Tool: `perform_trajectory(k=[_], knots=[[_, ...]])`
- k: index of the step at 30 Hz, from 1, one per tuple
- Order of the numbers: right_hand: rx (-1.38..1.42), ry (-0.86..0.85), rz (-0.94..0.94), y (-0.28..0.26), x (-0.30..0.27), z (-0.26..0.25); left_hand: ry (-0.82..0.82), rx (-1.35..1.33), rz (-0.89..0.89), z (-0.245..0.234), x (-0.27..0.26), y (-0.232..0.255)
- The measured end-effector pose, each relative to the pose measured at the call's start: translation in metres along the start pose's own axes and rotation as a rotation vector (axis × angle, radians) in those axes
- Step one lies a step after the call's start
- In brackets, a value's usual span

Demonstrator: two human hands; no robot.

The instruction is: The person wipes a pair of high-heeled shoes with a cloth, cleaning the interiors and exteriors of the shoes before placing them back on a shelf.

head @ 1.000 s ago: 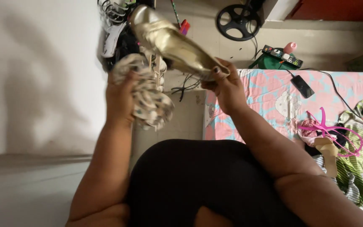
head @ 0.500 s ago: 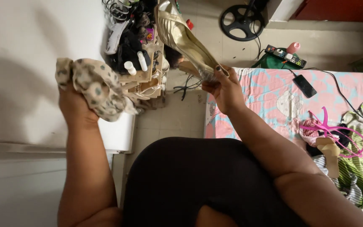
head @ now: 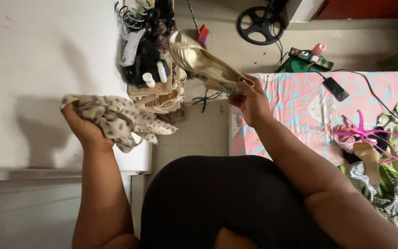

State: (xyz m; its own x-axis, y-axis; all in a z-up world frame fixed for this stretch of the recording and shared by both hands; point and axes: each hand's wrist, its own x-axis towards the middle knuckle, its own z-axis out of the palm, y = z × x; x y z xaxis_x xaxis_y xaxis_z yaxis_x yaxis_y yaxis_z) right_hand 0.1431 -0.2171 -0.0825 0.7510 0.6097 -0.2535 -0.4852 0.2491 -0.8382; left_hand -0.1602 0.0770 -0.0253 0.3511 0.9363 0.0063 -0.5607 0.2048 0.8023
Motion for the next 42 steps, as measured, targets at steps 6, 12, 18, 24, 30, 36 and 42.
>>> perform_trajectory(k=[6,12,18,24,30,36,42], knots=[[-0.115,0.131,0.110,0.051,0.014,0.006,-0.045,0.167,-0.330,-0.062,0.020,-0.020],[-0.293,0.122,0.183,0.091,0.008,0.010,-0.101,0.537,-0.688,-0.130,0.041,-0.088],[-0.425,0.056,0.238,0.098,-0.001,0.019,-0.526,0.983,-0.628,-0.115,0.030,-0.133],[-0.606,-0.070,0.266,0.087,0.000,0.024,-0.440,1.142,-0.871,-0.061,0.007,-0.118],[-0.710,-0.137,0.278,0.075,0.009,0.018,-0.235,0.853,-0.991,-0.054,-0.002,-0.121],[-0.825,-0.113,0.382,0.077,0.032,0.004,-0.477,1.061,-1.031,-0.069,-0.004,-0.162],[-0.823,-0.131,0.369,0.099,0.075,-0.031,-0.528,1.276,-1.046,-0.046,-0.009,-0.197]])
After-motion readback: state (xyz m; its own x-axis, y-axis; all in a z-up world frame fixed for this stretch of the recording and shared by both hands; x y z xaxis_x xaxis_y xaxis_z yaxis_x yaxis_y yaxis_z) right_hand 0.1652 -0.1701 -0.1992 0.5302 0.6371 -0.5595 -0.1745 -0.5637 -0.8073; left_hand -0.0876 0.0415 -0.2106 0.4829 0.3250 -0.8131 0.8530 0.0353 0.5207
